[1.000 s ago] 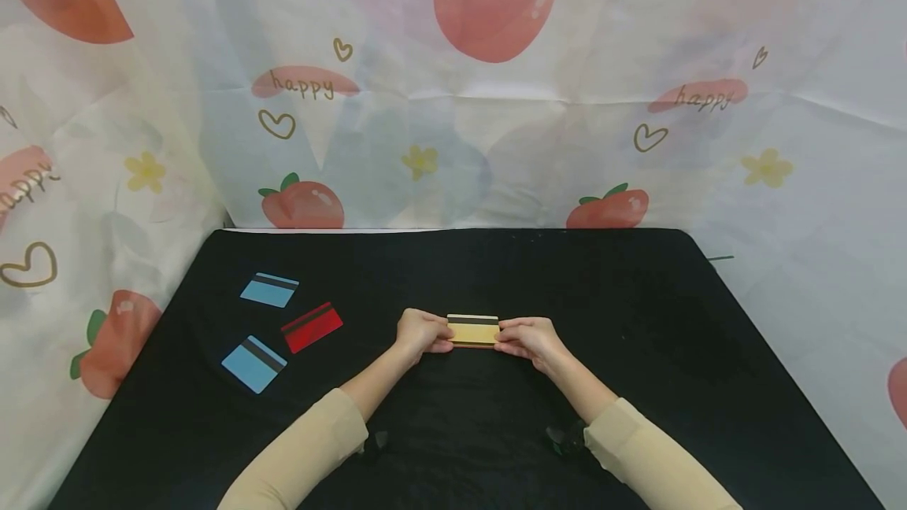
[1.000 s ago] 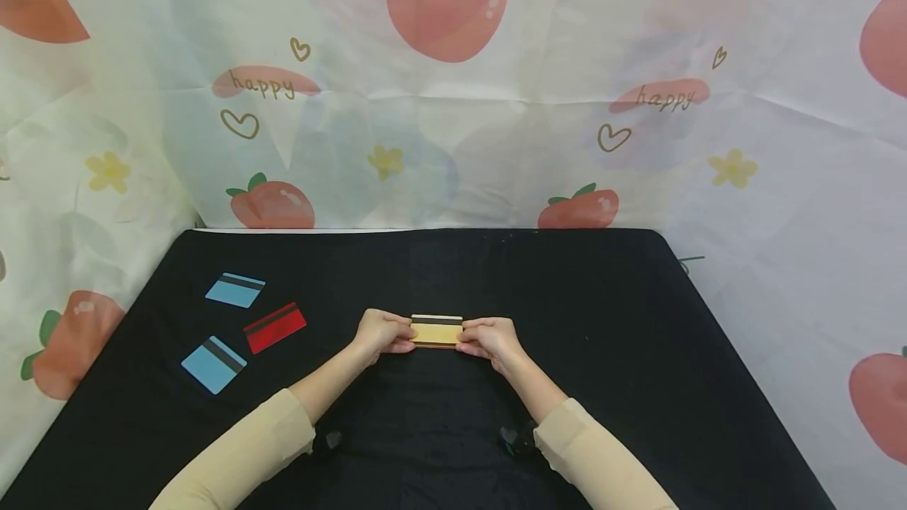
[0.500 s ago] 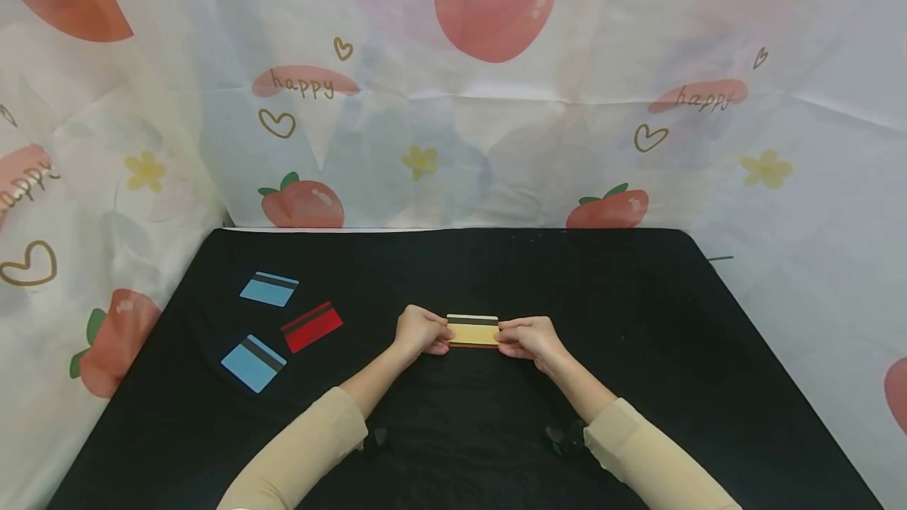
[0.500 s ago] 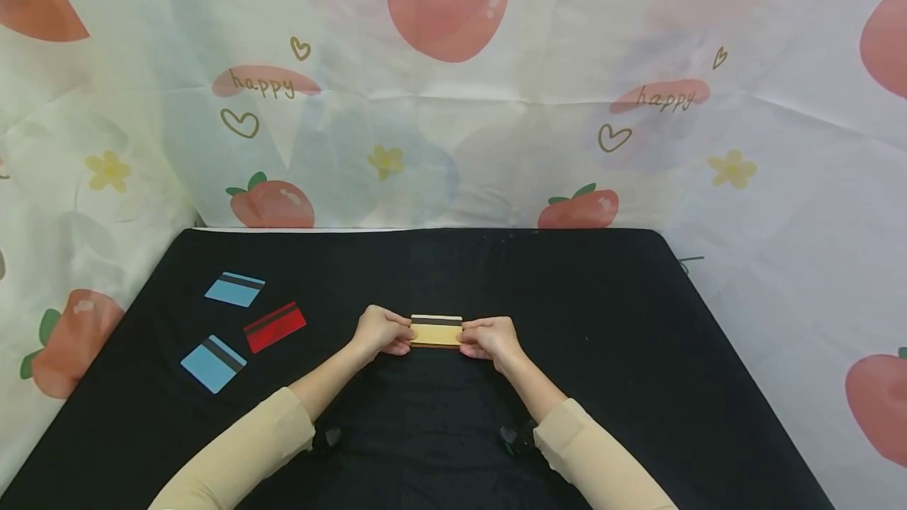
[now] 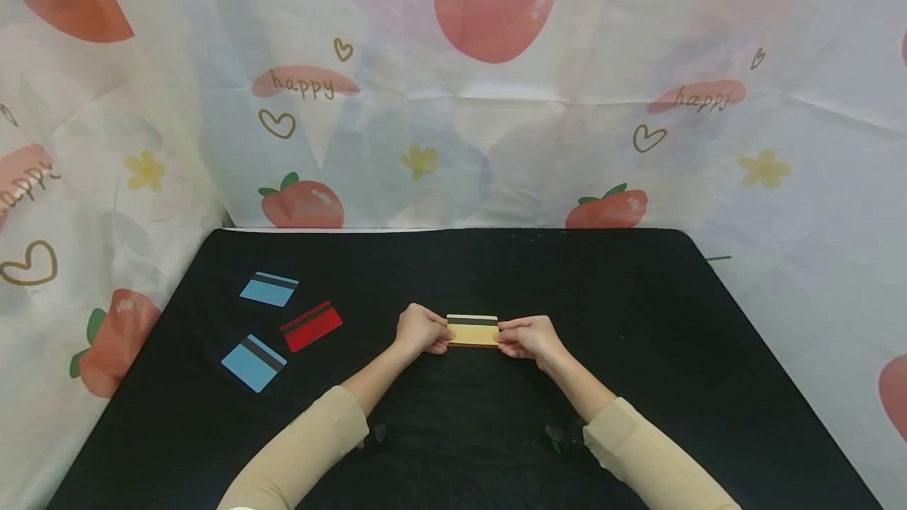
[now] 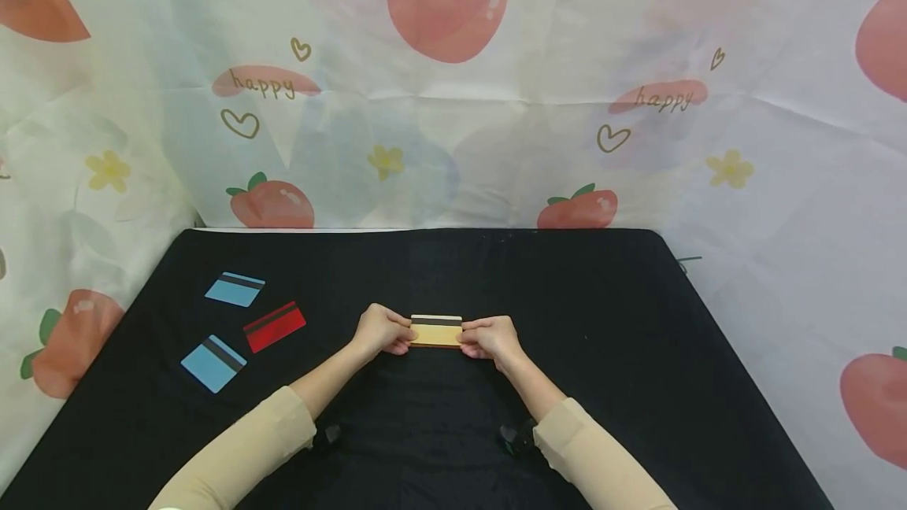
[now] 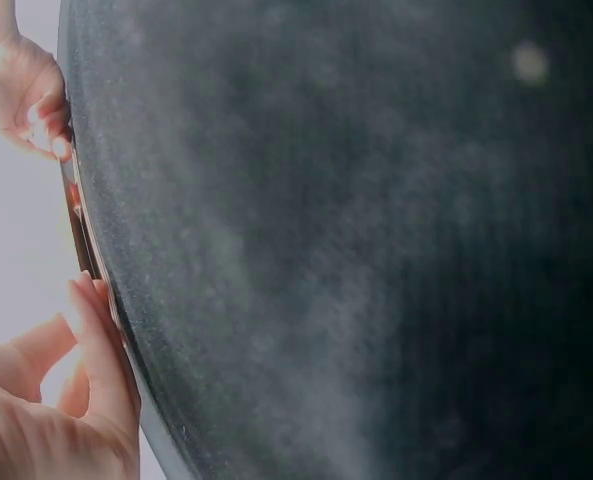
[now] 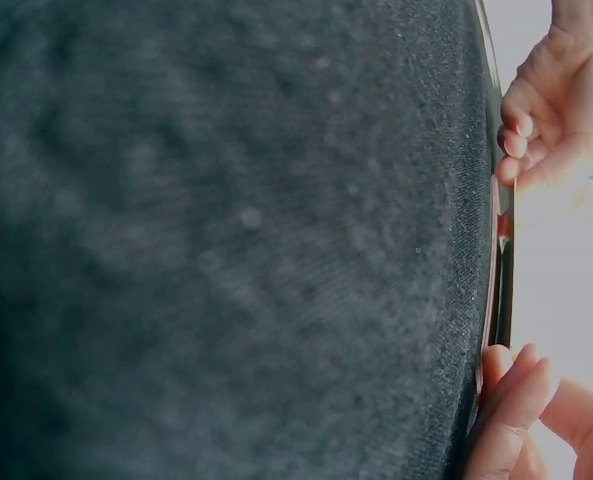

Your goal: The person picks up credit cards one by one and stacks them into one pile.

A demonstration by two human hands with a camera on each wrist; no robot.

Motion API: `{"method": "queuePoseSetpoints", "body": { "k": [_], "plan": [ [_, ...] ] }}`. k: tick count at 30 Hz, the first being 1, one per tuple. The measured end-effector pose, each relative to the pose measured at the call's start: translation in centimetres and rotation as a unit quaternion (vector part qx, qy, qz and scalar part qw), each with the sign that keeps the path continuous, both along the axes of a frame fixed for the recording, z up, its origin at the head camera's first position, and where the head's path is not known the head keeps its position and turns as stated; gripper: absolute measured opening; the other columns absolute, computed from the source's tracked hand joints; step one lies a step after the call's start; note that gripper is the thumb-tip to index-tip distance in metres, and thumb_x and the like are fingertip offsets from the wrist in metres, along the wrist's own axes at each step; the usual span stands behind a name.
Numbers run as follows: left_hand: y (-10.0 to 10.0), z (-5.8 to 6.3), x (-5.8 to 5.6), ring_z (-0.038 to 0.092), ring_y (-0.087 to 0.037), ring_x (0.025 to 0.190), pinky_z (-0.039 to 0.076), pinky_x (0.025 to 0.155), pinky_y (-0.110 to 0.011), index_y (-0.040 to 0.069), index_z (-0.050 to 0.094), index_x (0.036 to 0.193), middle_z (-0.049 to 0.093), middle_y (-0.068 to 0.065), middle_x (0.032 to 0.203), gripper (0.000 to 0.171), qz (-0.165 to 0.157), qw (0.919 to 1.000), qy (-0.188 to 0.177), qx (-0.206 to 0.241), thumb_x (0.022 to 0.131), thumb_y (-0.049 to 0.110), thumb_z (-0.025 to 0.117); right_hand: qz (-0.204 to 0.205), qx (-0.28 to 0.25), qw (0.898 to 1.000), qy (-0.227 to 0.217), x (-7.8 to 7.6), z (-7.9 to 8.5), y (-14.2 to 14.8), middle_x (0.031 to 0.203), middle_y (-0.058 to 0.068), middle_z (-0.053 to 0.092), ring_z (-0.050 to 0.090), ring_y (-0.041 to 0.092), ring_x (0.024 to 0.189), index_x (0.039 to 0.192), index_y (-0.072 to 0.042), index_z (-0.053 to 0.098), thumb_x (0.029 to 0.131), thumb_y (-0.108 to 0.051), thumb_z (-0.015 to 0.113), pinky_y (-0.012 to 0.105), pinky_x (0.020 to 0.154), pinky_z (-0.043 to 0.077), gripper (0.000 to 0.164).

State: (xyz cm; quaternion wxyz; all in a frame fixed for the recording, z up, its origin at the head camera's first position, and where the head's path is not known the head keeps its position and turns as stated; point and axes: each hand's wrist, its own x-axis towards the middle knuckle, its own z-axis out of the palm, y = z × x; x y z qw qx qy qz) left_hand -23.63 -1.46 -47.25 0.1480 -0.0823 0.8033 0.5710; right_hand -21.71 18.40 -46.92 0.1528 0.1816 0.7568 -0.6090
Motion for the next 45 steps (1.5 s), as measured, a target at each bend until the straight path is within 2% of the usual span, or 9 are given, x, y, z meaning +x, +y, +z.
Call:
{"method": "queuePoseSetpoints", "body": {
  "k": [12, 28, 45],
  "plan": [
    [0.11, 0.18, 0.21, 0.056, -0.010, 0.037, 0.052, 0.040, -0.025, -0.003, 0.071, 0.085, 0.062, -0.009, 0.053, 0.020, 0.012, 0.9996, -0.006, -0.024, 0.066, -0.002, 0.078, 0.001, 0.006, 1.000, 0.002, 0.04, -0.21, 0.07, 0.060, 0.006, 0.064, 0.058, 0.008, 0.045, 0.105, 0.007, 0.065, 0.076, 0.001, 0.070, 0.017, 0.046, 0.051, 0.029],
    [0.07, -0.32, 0.17, 0.054, -0.009, 0.036, 0.050, 0.038, -0.024, 0.000, 0.071, 0.078, 0.062, -0.006, 0.053, 0.016, 0.005, 0.9982, 0.032, -0.049, 0.065, 0.000, 0.079, 0.005, 0.019, 1.000, 0.013, 0.20, -0.17, 0.06, 0.059, 0.006, 0.064, 0.059, 0.009, 0.045, 0.101, 0.007, 0.066, 0.075, 0.001, 0.071, 0.018, 0.044, 0.050, 0.028],
    [-0.31, -0.09, 0.19, 0.055, -0.010, 0.037, 0.051, 0.039, -0.025, 0.000, 0.072, 0.080, 0.062, -0.007, 0.053, 0.015, 0.010, 0.9998, 0.014, -0.014, 0.066, 0.000, 0.078, 0.005, 0.000, 1.000, -0.003, 0.01, -0.06, 0.22, 0.061, 0.006, 0.065, 0.060, 0.009, 0.046, 0.103, 0.007, 0.064, 0.075, 0.001, 0.071, 0.018, 0.044, 0.051, 0.030]
  ]
}}
